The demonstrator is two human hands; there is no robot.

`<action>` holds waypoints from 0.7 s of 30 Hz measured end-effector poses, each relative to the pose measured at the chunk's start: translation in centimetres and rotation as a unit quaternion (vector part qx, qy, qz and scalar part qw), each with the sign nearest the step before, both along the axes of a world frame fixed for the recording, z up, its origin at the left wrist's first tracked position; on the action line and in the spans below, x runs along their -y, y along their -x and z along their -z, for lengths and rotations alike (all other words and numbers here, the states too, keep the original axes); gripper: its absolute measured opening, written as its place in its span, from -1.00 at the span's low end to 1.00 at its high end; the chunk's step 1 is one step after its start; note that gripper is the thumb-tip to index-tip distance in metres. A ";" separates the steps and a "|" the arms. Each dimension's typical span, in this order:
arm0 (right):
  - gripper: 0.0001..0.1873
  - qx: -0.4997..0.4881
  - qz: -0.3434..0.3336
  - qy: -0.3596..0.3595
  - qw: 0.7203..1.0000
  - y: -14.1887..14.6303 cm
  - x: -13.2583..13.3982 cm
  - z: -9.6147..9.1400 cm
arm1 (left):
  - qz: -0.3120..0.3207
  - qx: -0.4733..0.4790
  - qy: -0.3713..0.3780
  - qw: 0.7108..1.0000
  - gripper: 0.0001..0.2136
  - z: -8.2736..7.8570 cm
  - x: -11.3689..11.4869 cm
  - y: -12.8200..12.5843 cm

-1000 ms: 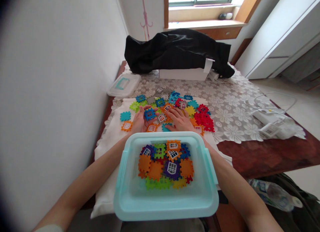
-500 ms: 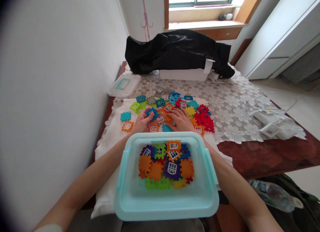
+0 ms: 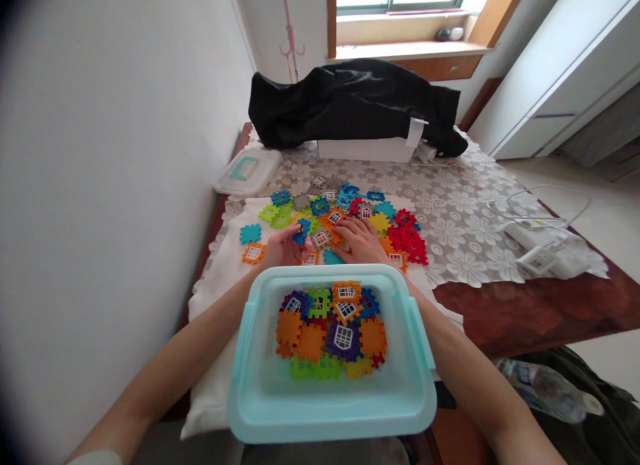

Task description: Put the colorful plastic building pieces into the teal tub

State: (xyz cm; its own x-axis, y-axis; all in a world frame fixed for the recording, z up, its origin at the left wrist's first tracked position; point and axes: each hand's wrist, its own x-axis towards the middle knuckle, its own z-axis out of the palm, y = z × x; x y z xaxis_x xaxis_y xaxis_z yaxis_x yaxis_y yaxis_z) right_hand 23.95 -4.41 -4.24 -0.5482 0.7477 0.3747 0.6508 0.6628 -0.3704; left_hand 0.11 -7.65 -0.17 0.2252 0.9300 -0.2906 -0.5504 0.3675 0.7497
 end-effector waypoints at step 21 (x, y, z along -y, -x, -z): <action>-0.50 0.002 -0.010 0.009 1.000 0.0 0.2 -0.5 | 0.257 0.026 -0.102 0.961 -0.37 -2.2 3.5 0.1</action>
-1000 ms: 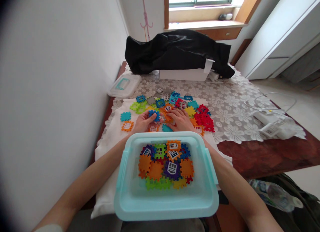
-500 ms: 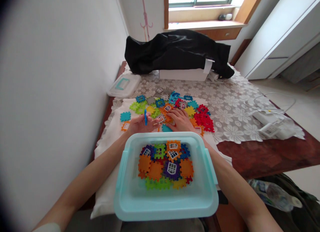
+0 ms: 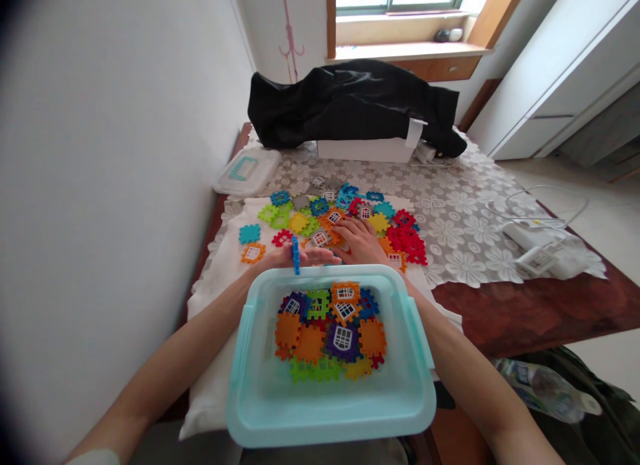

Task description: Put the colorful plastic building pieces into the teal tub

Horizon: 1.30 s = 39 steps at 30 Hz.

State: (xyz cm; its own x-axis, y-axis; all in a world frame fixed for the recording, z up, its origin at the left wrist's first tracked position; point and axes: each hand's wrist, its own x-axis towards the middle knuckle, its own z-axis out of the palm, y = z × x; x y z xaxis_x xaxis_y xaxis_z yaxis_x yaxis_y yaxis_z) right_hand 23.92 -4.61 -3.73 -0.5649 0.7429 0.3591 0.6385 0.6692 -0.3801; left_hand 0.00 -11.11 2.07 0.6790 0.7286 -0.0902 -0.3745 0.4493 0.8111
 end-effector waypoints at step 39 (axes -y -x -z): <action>-0.48 -0.010 -0.003 -0.021 1.000 0.3 -0.1 0.7 | -0.261 -0.414 -0.302 0.818 -0.68 4.3 -2.9 -1.0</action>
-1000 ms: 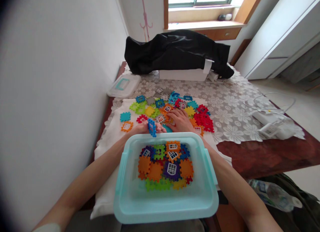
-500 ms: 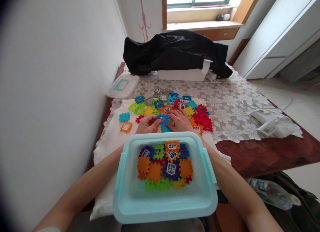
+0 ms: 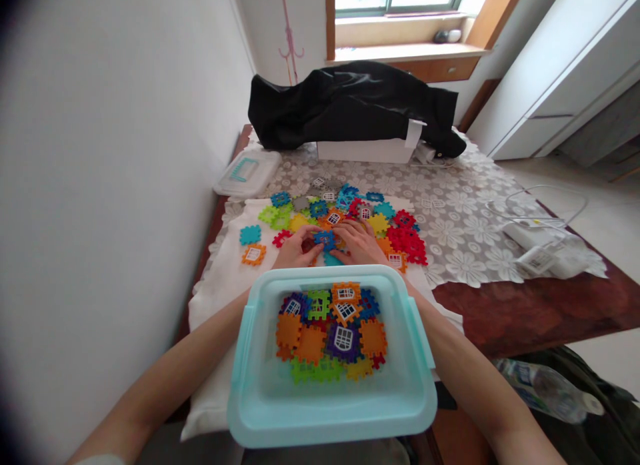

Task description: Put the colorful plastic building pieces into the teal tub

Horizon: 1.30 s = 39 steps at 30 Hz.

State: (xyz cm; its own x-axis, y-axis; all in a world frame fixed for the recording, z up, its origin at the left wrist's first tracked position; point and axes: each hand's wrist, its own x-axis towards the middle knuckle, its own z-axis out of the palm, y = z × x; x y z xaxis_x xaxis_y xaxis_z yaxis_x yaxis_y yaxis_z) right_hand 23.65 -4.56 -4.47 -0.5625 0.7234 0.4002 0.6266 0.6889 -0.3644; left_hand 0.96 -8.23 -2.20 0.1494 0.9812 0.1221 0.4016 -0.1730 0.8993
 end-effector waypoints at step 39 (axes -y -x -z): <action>-0.57 -0.391 -0.431 0.505 0.637 -0.9 1.7 -5.1 | 0.037 -0.061 0.023 0.997 -0.68 0.0 -0.2 0.2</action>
State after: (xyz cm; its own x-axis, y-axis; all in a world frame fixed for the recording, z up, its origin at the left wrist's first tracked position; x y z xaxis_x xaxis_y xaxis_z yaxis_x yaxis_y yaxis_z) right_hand 24.57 -6.22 0.67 -0.8397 0.3906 0.3773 -0.4714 -0.1793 -0.8635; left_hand 0.78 -7.99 -2.21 0.2334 0.9709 0.0541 0.4961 -0.1667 0.8521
